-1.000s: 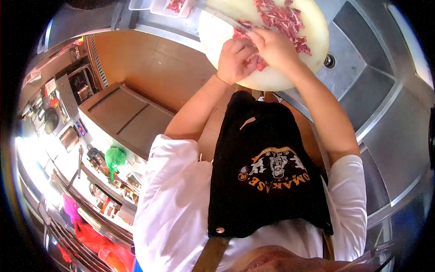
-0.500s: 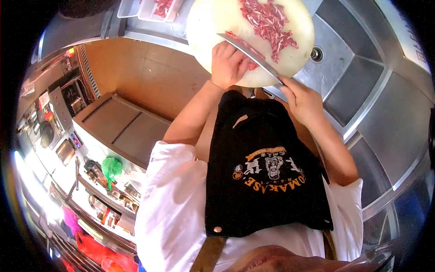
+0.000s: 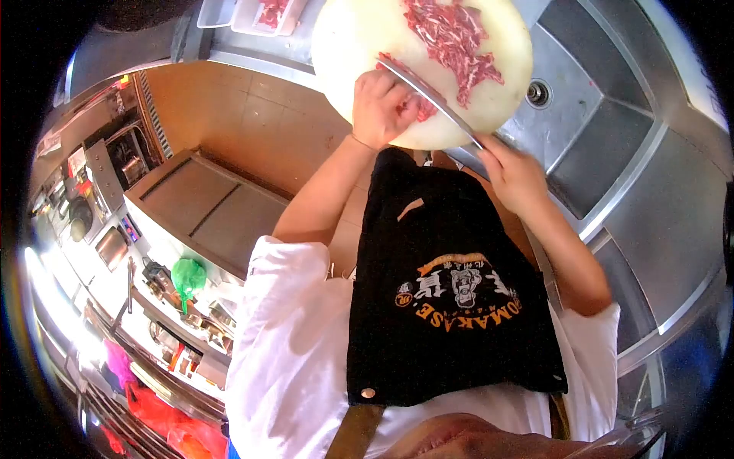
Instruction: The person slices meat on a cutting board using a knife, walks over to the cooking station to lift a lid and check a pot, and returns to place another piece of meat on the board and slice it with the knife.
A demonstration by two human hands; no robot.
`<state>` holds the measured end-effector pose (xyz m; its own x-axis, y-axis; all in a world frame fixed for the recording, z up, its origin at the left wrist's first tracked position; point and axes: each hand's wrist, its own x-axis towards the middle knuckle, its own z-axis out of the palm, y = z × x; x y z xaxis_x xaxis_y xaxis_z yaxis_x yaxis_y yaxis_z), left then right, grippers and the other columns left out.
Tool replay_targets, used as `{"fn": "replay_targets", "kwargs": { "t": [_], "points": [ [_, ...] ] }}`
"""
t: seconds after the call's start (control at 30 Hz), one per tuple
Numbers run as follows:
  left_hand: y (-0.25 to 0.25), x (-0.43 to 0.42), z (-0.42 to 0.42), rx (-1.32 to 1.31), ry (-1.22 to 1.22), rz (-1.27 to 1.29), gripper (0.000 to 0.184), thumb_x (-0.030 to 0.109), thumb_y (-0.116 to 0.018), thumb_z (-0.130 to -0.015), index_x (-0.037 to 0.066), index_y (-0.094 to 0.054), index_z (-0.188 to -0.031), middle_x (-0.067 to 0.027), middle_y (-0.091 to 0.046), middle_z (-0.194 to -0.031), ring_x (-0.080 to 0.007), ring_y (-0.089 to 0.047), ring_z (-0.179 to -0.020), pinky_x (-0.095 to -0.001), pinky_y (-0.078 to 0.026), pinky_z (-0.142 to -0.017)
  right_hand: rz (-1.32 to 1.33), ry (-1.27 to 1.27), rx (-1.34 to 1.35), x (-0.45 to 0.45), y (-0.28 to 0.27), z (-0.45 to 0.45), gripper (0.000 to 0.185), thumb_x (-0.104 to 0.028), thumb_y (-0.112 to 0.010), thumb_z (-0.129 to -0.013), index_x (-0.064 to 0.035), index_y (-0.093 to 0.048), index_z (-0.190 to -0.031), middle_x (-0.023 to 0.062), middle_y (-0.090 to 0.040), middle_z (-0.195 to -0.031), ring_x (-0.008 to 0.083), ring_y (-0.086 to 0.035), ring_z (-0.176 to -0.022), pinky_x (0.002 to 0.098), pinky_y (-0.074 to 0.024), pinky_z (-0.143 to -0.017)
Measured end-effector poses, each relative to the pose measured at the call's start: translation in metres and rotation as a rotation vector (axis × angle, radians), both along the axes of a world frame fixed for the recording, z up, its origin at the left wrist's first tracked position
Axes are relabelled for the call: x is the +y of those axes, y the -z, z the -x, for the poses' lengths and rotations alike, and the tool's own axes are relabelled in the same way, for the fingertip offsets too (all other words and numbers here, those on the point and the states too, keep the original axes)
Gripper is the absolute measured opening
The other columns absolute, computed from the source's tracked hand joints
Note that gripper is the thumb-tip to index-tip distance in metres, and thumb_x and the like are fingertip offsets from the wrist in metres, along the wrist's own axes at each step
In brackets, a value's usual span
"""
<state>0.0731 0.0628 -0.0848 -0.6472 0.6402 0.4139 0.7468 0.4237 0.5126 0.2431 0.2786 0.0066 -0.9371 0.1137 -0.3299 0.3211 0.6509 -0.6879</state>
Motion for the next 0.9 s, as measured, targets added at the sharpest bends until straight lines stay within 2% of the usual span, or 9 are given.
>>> {"fn": "replay_targets", "kwargs": {
  "t": [0.1, 0.2, 0.27, 0.3, 0.4, 0.43, 0.5, 0.63, 0.9],
  "points": [
    [0.000, 0.000, 0.000, -0.037, 0.004, -0.029, 0.022, 0.012, -0.075, -0.071, 0.013, -0.072, -0.093, -0.0033, -0.065, -0.100, -0.0276, -0.059, -0.096, -0.0421, -0.043, -0.090, 0.001, -0.021, -0.011, -0.005, 0.005, 0.019, 0.034, -0.035, -0.053, -0.103, -0.0230, -0.063, -0.133, 0.0170, -0.073, -0.102, 0.0425, -0.070, -0.089, 0.0519, -0.0557, -0.077],
    [0.003, -0.002, 0.001, -0.070, 0.028, -0.040, 0.025, 0.010, -0.075, -0.070, 0.014, -0.071, -0.095, -0.0022, -0.066, -0.103, -0.0261, -0.061, -0.098, -0.0422, -0.043, -0.091, -0.014, -0.034, -0.026, -0.030, 0.051, 0.106, 0.035, -0.041, -0.050, -0.103, -0.0236, -0.064, -0.130, 0.0119, -0.075, -0.093, 0.0397, -0.071, -0.085, 0.0505, -0.0558, -0.078],
    [-0.002, -0.002, 0.000, -0.046, 0.036, -0.057, 0.025, 0.011, -0.075, -0.072, 0.015, -0.071, -0.096, -0.0015, -0.067, -0.107, -0.0242, -0.062, -0.101, -0.0411, -0.042, -0.092, 0.047, 0.089, -0.025, -0.034, 0.049, 0.148, 0.036, -0.044, -0.050, -0.103, -0.0240, -0.067, -0.127, 0.0100, -0.075, -0.090, 0.0375, -0.072, -0.083, 0.0486, -0.0562, -0.077],
    [-0.005, -0.003, -0.003, -0.042, 0.039, -0.058, 0.025, 0.011, -0.075, -0.072, 0.015, -0.071, -0.096, -0.0015, -0.067, -0.107, -0.0242, -0.062, -0.101, -0.0411, -0.042, -0.092, -0.004, 0.160, 0.068, -0.034, 0.046, 0.150, 0.038, -0.045, -0.050, -0.103, -0.0230, -0.068, -0.127, 0.0112, -0.075, -0.094, 0.0358, -0.072, -0.087, 0.0459, -0.0566, -0.079],
    [-0.009, -0.002, -0.005, 0.016, -0.023, -0.006, 0.024, 0.015, -0.077, -0.078, 0.014, -0.071, -0.101, -0.0008, -0.067, -0.109, -0.0233, -0.062, -0.103, -0.0388, -0.040, -0.093, 0.006, 0.218, 0.074, -0.010, 0.029, 0.116, 0.039, -0.045, -0.050, -0.103, -0.0217, -0.069, -0.128, 0.0141, -0.075, -0.104, 0.0352, -0.071, -0.096, 0.0451, -0.0563, -0.083],
    [-0.008, -0.003, -0.010, 0.000, -0.015, -0.018, 0.024, 0.015, -0.077, -0.078, 0.014, -0.071, -0.101, -0.0008, -0.067, -0.109, -0.0233, -0.062, -0.103, -0.0388, -0.040, -0.093, -0.026, 0.160, 0.053, -0.005, 0.011, 0.094, 0.040, -0.045, -0.051, -0.103, -0.0211, -0.069, -0.129, 0.0151, -0.074, -0.106, 0.0355, -0.071, -0.098, 0.0451, -0.0561, -0.084],
    [-0.003, -0.002, -0.009, -0.002, -0.034, -0.010, 0.025, 0.017, -0.076, -0.079, 0.014, -0.071, -0.103, -0.0011, -0.067, -0.109, -0.0234, -0.062, -0.104, -0.0398, -0.040, -0.092, -0.109, 0.040, -0.009, -0.004, -0.001, 0.045, 0.036, -0.040, -0.055, -0.103, -0.0198, -0.068, -0.129, 0.0158, -0.073, -0.107, 0.0364, -0.070, -0.098, 0.0456, -0.0560, -0.082],
    [-0.008, 0.001, -0.012, -0.015, -0.061, 0.088, 0.022, 0.017, -0.074, -0.082, 0.014, -0.071, -0.104, -0.0016, -0.067, -0.109, -0.0253, -0.061, -0.105, -0.0415, -0.040, -0.091, -0.087, 0.019, -0.023, -0.009, -0.027, -0.004, 0.031, -0.032, -0.060, -0.101, -0.0193, -0.067, -0.129, 0.0159, -0.073, -0.106, 0.0370, -0.070, -0.095, 0.0461, -0.0560, -0.078],
    [0.003, 0.000, -0.014, -0.007, -0.114, 0.097, 0.022, 0.017, -0.074, -0.077, 0.013, -0.072, -0.098, -0.0023, -0.068, -0.105, -0.0258, -0.061, -0.106, -0.0415, -0.040, -0.090, 0.008, -0.032, 0.019, -0.013, 0.014, 0.045, 0.031, -0.032, -0.059, -0.100, -0.0212, -0.067, -0.129, 0.0180, -0.072, -0.091, 0.0413, -0.069, -0.083, 0.0496, -0.0550, -0.071]
  ]
}}
